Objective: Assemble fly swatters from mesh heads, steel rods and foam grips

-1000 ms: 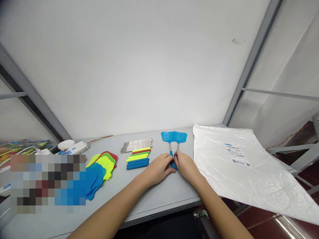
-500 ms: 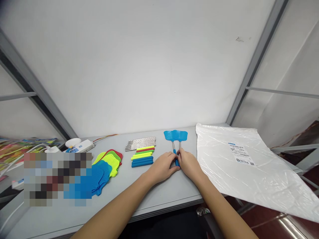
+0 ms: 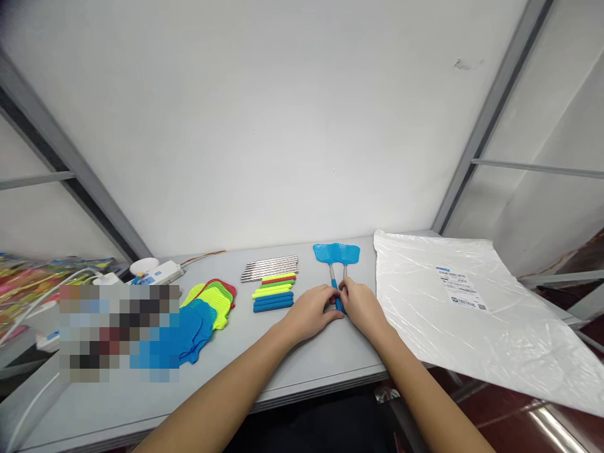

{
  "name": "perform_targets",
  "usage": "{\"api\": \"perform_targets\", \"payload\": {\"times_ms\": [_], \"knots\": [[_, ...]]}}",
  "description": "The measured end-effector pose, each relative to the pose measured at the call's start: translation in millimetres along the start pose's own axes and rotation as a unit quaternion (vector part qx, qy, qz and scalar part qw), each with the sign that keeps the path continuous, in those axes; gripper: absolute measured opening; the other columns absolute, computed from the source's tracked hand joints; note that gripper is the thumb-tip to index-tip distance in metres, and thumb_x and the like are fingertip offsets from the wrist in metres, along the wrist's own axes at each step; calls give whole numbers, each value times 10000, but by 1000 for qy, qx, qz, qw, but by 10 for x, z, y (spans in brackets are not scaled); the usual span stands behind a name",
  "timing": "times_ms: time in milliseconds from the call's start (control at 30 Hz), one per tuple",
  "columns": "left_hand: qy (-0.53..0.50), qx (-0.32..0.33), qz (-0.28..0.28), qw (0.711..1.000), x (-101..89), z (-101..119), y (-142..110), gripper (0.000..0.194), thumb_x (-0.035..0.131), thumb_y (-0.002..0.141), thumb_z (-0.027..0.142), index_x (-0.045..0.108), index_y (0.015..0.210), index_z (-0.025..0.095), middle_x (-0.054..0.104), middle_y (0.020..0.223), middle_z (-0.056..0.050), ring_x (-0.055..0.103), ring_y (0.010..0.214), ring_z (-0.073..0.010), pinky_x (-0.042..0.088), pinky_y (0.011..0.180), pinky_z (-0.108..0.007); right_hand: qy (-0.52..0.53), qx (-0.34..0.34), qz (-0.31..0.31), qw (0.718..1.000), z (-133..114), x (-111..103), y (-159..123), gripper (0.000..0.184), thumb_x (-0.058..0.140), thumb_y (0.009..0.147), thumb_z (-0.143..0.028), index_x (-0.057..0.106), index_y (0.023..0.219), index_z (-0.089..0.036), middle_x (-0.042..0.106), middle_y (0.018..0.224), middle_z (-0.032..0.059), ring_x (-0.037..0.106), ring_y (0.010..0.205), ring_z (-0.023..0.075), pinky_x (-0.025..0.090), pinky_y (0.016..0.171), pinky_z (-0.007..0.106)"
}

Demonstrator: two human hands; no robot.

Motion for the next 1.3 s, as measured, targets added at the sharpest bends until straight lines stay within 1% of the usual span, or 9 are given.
{"api": "perform_targets", "payload": {"times_ms": [167,300,400,467,600,667,767,1033,1300], "knots": [[27,6,4,1000,-255,137,-218,384,662,847,368,545,1181,218,595,1087,-64,600,942,-239,471,791,-339,20,-17,1,1000,-15,-51,-54,281,352,939,-274,585,1080,-206,659,734,37,622,694,202,369,625,276],[92,20,22,995,-667,90,-815,279,599,898,329,565,1155,227,581,1143,-75,560,1038,-242,456,888,-364,31,-30,14,999,-74,-190,-104,318,329,952,-376,560,1114,-229,626,663,6,614,635,217,381,605,295],[152,-69,75,983,-997,-200,-1464,333,586,907,347,539,1221,249,538,1269,-85,496,1162,-274,416,972,-432,20,-60,13,998,-231,-299,-105,312,353,941,-438,566,1065,-247,596,625,-9,597,597,217,372,580,302],[182,-153,113,965,-1156,-441,-1901,491,624,874,402,478,1322,266,471,1376,-96,430,1249,-310,370,1029,-487,2,-91,2,996,-404,-334,-85,319,351,940,-456,571,1050,-252,600,634,-5,594,596,216,367,569,303],[169,-250,125,945,-1213,-776,-2445,688,591,867,505,330,1459,271,327,1513,-111,334,1353,-335,318,1085,-502,-38,-149,-44,987,-833,-255,23,333,337,944,-450,594,1027,-256,658,729,24,615,662,216,363,551,295],[156,-274,118,942,-1180,-852,-2495,652,511,910,519,307,1476,268,293,1538,-107,300,1381,-325,297,1100,-494,-72,-180,-74,978,-1043,-144,139,335,327,947,-422,608,1016,-253,676,765,35,614,664,211,355,535,290],[156,-287,99,940,-1149,-902,-2372,562,424,950,510,351,1457,277,293,1543,-92,265,1403,-308,262,1116,-492,-116,-220,-104,963,-1286,64,444,346,322,945,-371,633,983,-223,688,789,66,607,660,213,347,530,291],[183,-302,86,932,-1165,-963,-1919,527,435,949,483,397,1428,266,373,1490,-122,334,1352,-324,298,1067,-522,-125,-282,-157,938,-1600,627,1496,312,435,907,-331,701,1003,-200,677,1055,116,618,930,243,423,704,294],[193,-297,112,928,-1191,-954,-1797,485,469,936,489,454,1351,238,432,1427,-126,386,1284,-327,376,979,-496,-113,-291,-250,917,-1671,897,1794,247,554,835,-337,716,955,-194,699,979,96,628,863,234,444,706,302]]}}
Point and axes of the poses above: each hand's wrist, its own y-axis towards the middle knuckle, its own x-axis out of the palm, z = x × y, the point moved 4 cm from there along y, towards the middle knuckle
